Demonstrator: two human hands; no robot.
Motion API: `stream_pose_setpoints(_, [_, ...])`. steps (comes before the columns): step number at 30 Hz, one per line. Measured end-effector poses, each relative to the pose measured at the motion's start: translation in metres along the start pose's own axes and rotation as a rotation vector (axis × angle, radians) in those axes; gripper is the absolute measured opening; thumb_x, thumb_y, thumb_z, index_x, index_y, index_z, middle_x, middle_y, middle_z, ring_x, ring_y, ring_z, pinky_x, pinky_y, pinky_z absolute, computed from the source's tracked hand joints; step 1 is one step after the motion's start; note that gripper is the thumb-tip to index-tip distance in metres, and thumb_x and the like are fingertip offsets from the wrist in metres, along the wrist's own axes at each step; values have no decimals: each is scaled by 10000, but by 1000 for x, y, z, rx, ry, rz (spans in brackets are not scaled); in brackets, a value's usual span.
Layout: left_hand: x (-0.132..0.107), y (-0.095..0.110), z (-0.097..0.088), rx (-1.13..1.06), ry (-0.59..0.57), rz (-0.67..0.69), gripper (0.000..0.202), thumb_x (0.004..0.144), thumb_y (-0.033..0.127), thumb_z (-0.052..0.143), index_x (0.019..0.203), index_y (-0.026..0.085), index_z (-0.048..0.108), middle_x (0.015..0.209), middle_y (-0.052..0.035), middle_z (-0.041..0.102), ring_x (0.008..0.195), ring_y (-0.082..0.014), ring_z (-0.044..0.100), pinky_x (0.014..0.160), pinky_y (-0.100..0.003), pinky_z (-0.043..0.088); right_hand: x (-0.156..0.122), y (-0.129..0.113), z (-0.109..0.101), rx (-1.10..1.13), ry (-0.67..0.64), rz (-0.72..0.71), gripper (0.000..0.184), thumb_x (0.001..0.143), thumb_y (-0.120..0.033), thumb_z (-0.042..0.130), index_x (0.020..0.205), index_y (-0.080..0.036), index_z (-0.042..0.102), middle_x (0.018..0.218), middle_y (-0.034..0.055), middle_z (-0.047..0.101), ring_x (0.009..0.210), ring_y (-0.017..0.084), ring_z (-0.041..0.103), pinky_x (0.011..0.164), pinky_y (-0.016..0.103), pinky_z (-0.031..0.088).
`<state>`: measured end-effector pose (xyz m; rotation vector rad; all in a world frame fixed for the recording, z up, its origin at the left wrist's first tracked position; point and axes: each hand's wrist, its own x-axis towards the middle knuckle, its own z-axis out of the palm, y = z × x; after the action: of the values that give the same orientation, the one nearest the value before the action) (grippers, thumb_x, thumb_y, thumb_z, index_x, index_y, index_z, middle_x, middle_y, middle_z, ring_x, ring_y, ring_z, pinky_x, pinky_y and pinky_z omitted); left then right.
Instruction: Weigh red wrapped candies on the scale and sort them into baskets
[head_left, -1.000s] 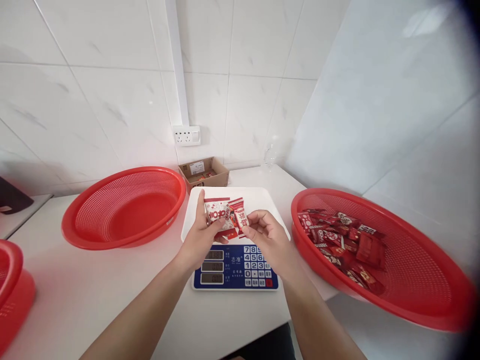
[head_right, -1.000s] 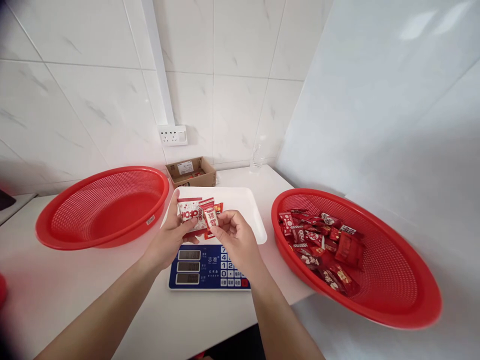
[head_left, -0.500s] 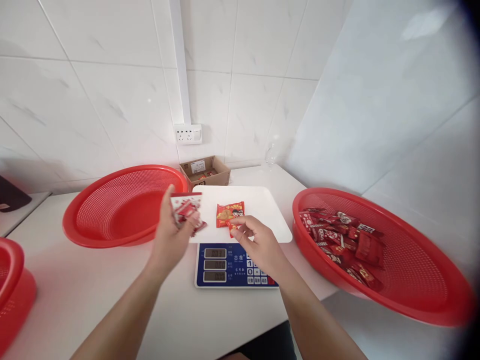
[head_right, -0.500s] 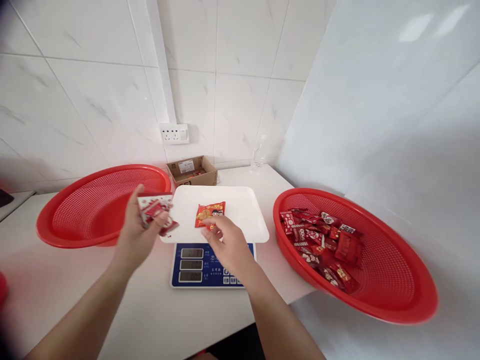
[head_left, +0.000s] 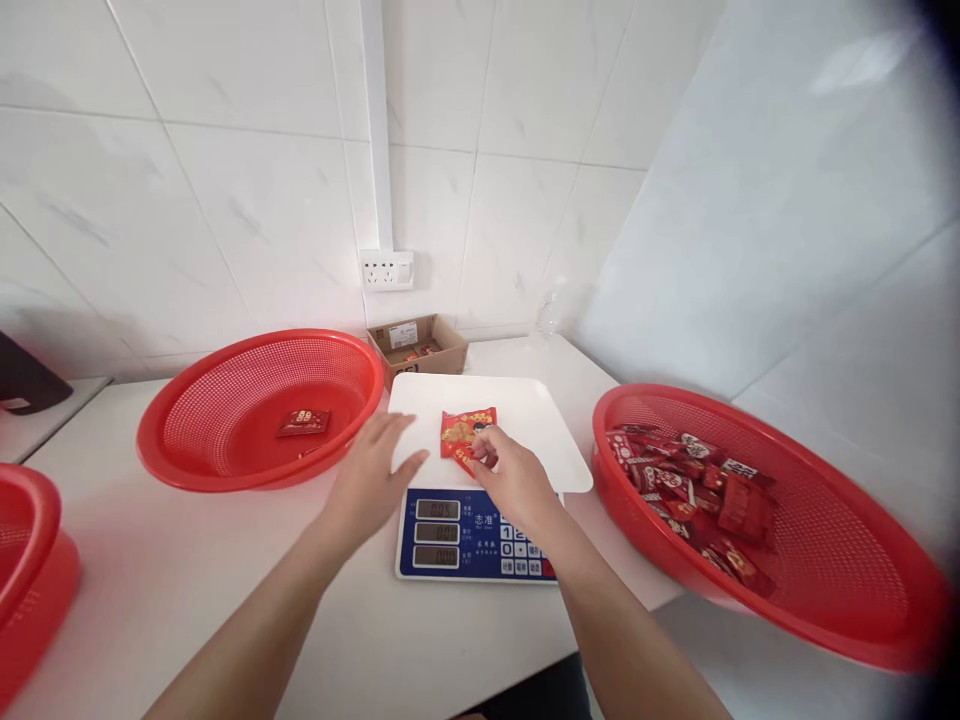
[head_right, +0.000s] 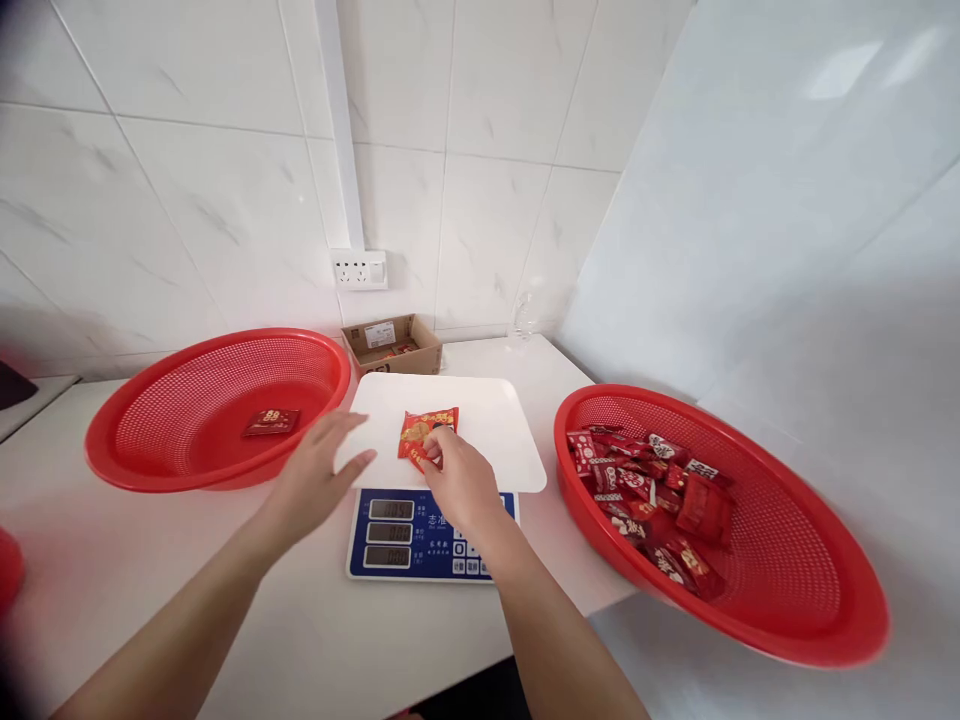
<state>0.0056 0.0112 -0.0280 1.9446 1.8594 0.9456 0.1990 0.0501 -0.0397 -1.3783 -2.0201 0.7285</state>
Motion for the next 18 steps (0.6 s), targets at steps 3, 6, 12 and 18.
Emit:
stream_pose_setpoints(3, [-4, 17, 19, -128, -97, 27, 340, 873, 410, 457, 1138, 233, 575, 1142, -74, 645, 1062, -242, 582, 878, -385, 485, -6, -5, -3, 213, -30, -80, 54, 799, -247, 533, 810, -237, 481, 800, -21, 621, 693, 141, 570, 647, 279, 438])
stream_pose_setpoints(6, [-4, 26, 22, -256, -147, 20, 229, 891, 370, 423, 921, 235, 605, 868, -4, 687, 761, -162, 622, 656, -272, 504, -8, -3, -10, 260, -36, -110, 56, 821, -269, 507, 868, -240, 516, 834, -12, 638, 730, 144, 587, 663, 281, 454])
stream_pose_setpoints(12, [-1, 21, 7, -342, -33, -79, 226, 871, 398, 442, 872, 206, 561, 809, -8, 634, 726, -154, 577, 632, -268, 467, 24, 20, -20, -154, 77, 46, 278, 837, -296, 520, 1100, -208, 543, 1135, 104, 614, 950, 224, 593, 765, 345, 441])
stream_pose_setpoints(18, [-5, 21, -1, -376, -76, -70, 188, 823, 378, 530, 830, 226, 640, 1029, -47, 654, 954, -202, 600, 800, -326, 490, 40, 21, -15, -159, 25, 88, 281, 829, -160, 481, 1096, -237, 523, 851, 14, 645, 814, 180, 612, 724, 299, 435])
